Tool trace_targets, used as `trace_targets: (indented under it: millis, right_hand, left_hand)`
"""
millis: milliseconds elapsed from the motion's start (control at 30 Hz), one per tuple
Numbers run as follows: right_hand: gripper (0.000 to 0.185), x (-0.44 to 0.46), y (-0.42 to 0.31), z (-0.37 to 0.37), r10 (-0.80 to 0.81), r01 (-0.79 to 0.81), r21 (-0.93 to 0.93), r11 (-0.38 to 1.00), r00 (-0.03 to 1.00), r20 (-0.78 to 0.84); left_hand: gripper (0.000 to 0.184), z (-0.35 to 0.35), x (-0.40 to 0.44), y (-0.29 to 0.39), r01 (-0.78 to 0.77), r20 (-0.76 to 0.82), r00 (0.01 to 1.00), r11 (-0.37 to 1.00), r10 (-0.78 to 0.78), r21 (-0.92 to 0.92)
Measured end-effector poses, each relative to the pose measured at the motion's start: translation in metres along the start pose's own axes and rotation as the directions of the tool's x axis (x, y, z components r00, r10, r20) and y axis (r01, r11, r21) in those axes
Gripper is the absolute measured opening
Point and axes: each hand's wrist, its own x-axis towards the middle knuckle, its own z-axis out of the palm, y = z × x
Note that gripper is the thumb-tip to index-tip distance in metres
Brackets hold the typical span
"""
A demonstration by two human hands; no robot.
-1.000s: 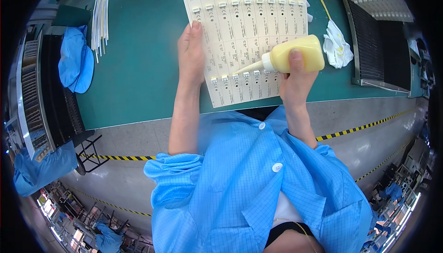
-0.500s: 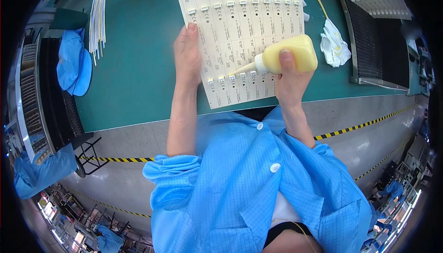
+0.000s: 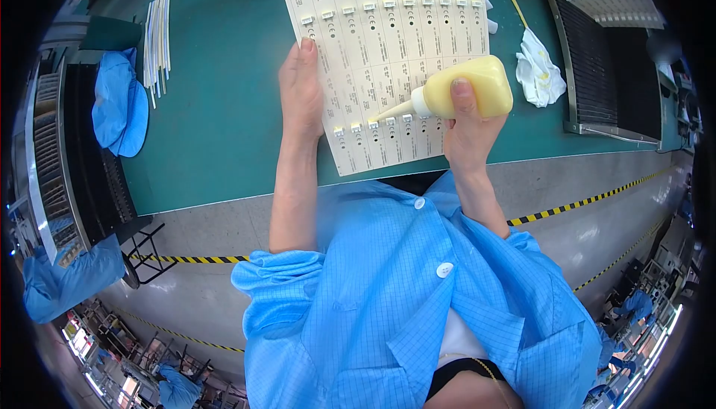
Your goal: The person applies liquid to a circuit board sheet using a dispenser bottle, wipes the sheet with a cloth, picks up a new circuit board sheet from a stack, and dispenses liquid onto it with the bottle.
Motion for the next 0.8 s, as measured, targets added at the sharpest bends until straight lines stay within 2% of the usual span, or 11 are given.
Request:
trace_targets:
  millis: [267,367,400,467,667,800]
  right_hand:
    - [0.023,0.002,-0.001,-0.006,-0.001,0.001,-0.014,1.000,1.000,-0.018]
    - [0.025,0.005,-0.007,0.000,0.019,-0.003,0.156,0.988,0.995,-0.100]
    - [0.028,0.006,-0.007,-0.003,0.046,-0.033,0.157,0.987,0.996,-0.080]
    - [0.033,0.009,-0.005,-0.013,0.102,-0.094,0.158,0.983,0.994,-0.042]
    - [0.033,0.012,-0.003,-0.018,0.096,-0.092,0.132,0.987,0.995,-0.020]
    - [0.030,0.010,-0.002,-0.017,0.045,-0.045,0.037,0.998,0.999,-0.012]
  left_hand:
    - [0.035,0.000,-0.001,0.001,0.006,0.005,1.000,1.000,-0.006,0.002]
    - [0.036,0.000,0.000,0.000,0.004,0.001,1.000,1.000,-0.004,0.007]
    - [0.036,-0.001,0.000,-0.001,0.004,0.001,1.000,1.000,-0.004,0.012]
    - [0.036,-0.001,0.000,0.000,0.012,0.011,1.000,1.000,-0.012,-0.006]
    - [0.036,0.001,0.000,0.000,0.014,0.000,1.000,1.000,-0.014,-0.012]
    - [0.035,0.000,0.000,0.000,0.010,-0.009,1.000,1.000,-0.010,0.019]
